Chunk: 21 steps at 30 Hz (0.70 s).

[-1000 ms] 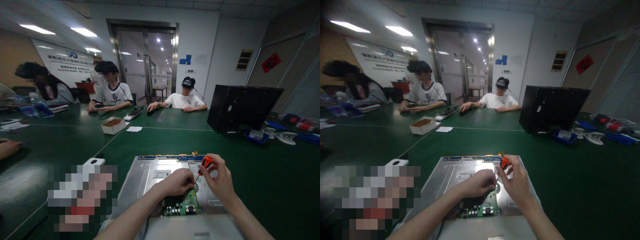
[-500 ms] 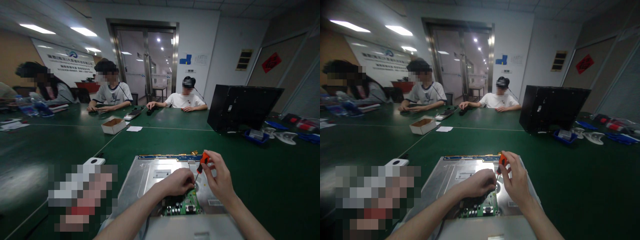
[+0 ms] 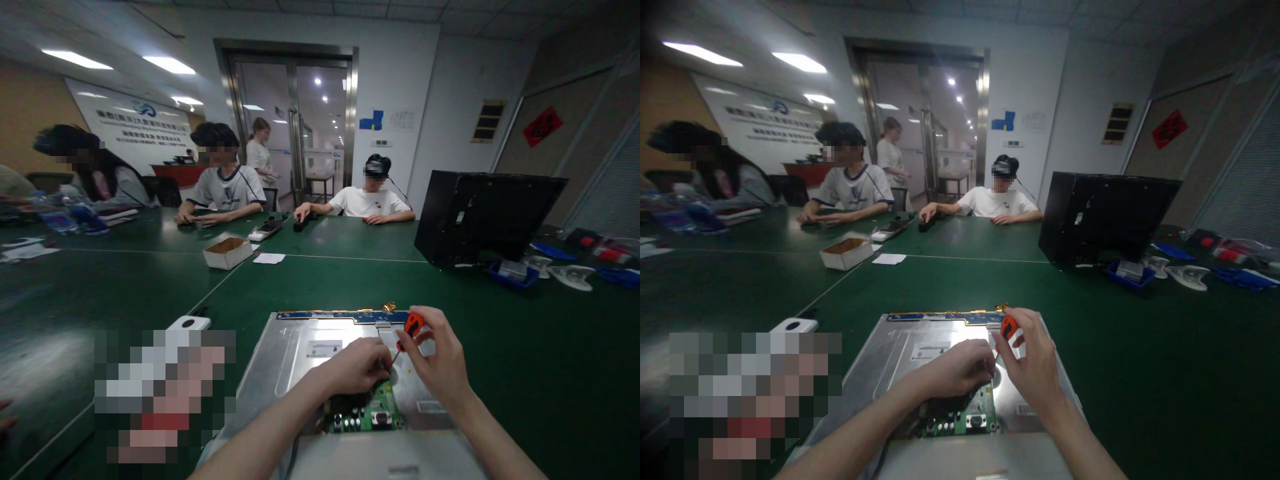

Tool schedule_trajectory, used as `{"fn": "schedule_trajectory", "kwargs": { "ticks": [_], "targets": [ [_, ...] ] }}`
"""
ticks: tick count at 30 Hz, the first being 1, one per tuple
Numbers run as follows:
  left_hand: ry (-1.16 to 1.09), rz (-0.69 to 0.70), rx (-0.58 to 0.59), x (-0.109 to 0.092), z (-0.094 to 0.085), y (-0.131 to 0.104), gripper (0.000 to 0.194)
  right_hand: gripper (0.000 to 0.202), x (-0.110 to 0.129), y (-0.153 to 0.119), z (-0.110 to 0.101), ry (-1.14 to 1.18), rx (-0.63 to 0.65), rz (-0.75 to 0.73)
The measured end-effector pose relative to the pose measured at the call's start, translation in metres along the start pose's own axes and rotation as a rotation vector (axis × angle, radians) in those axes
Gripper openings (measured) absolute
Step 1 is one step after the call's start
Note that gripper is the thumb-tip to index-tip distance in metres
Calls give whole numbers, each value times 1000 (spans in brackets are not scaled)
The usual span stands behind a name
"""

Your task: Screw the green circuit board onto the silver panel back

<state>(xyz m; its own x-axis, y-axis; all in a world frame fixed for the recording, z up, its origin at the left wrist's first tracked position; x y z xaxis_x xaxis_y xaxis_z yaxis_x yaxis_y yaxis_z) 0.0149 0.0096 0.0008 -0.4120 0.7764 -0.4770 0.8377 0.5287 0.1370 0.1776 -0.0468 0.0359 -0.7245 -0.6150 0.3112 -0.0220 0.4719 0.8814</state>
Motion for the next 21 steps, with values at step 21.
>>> {"fn": "schedule_trajectory", "kwargs": {
  "ticks": [21],
  "targets": [
    [13,-21,14,1,2,-1,13,29,1,-4,3,94,-14,46]
  ]
}}
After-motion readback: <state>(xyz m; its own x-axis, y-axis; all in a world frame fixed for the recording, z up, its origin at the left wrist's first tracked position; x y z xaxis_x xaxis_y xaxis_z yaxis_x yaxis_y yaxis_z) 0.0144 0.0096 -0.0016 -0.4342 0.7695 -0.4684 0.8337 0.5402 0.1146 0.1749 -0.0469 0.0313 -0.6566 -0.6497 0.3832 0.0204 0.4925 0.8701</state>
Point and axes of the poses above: each hand's wrist, its own y-axis towards the middle knuckle, its own z-axis out of the palm, x = y × z, the point moved 2 cm from there along y, towards the middle knuckle, and after that the axes turned 1 degree about y, right-handed, at the moved point
